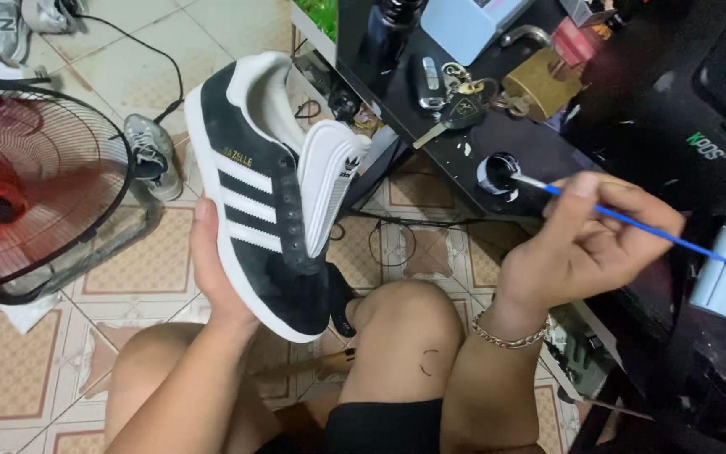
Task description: The person paints the black suede sections of a white and black sneaker using a small blue paintbrush. They repeatedly dip the brush into a small container of black paint and apply it to the shoe's upper and toe box areas.
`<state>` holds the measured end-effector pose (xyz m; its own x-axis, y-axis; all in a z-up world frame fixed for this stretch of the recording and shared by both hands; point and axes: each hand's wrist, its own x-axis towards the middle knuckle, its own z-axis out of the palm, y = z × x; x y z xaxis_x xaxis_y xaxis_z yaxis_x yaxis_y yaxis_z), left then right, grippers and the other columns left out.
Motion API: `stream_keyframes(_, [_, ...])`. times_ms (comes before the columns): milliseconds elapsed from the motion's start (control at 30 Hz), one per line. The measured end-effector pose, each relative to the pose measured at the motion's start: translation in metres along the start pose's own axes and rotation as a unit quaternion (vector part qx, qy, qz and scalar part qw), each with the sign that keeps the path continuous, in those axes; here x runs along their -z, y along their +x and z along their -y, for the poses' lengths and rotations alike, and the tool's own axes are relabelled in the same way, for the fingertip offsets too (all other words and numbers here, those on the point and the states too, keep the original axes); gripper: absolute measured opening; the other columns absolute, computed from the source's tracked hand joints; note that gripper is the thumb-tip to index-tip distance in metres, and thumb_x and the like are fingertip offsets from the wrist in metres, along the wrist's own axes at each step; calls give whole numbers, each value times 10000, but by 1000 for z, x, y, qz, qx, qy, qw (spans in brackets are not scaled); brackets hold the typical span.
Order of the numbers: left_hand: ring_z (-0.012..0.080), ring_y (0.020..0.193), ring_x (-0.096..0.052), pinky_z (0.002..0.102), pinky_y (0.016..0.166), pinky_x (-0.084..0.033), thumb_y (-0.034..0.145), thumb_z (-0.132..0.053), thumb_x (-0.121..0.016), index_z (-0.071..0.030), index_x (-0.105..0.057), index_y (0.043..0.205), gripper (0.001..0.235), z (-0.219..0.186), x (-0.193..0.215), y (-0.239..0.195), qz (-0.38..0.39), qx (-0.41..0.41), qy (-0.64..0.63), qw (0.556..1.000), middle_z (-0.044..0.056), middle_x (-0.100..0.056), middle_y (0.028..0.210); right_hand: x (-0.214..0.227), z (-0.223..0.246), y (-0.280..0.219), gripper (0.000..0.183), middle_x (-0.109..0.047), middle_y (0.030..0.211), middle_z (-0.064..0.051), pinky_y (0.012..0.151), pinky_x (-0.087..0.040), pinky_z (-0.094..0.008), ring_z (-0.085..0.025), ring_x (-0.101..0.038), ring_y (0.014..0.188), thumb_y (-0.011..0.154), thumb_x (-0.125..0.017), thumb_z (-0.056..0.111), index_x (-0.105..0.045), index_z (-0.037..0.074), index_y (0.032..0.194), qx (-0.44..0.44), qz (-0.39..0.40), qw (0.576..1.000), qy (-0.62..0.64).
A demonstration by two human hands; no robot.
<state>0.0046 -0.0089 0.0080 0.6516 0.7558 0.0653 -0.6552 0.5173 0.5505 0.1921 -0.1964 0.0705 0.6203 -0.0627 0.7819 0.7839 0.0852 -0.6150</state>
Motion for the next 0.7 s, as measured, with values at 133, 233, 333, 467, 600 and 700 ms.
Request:
stream_keyframes(133, [254,1208,-634,412,1077,-504,1123,-392,-330,-24,-471,1482,533,0,2,-1,-4,3,11,1000,144,-633,1333,0,-1,-2,191,-585,1050,-77,711,-441,-157,-47,-501,795,1163,-674,-33,-490,15,1188,-26,34,998,-36])
stream_keyframes(233, [252,1200,-636,413,1069,-506,1123,-393,-331,-30,-478,1471,524,0,4,-1,-12,2,26,1000,142,-638,1322,-3,3,0,189,-580,1055,-73,756,-476,-159,-46,-531,846,1140,-657,-38,-490,24,1204,-33,32,999,-12])
stream_keyframes(333, [244,1204,-637,409,1077,-505,1122,-392,-328,-38,-484,1460,514,1,5,0,-25,4,36,999,134,-640,1318,0,2,-2,184,-598,1069,-83,773,-503,-165,-57,-554,845,1162,-656,-42,-483,13,1194,-34,38,999,-11])
stream_keyframes(467, [241,1201,-640,407,1077,-507,1131,-391,-324,-40,-497,1443,500,1,7,-1,-27,8,20,999,131,-645,1314,3,-5,-4,180,-601,1116,-98,833,-524,-193,-78,-549,886,1182,-635,-60,-466,-4,1210,-15,31,999,2])
stream_keyframes(600, [241,1203,-639,409,1080,-503,1123,-386,-328,-46,-496,1441,495,3,5,0,-26,0,25,999,126,-646,1316,1,4,-2,183,-585,1100,-96,748,-462,-179,-70,-498,821,1191,-642,-55,-466,-4,1190,-11,77,996,-39])
stream_keyframes(700, [235,1179,-643,400,1052,-506,1118,-400,-346,-37,-517,1428,508,11,16,2,-40,6,17,999,129,-651,1290,-1,4,-1,202,-583,1010,-92,673,-438,-196,-103,-537,756,1185,-646,-1,-446,10,1162,20,20,998,-53])
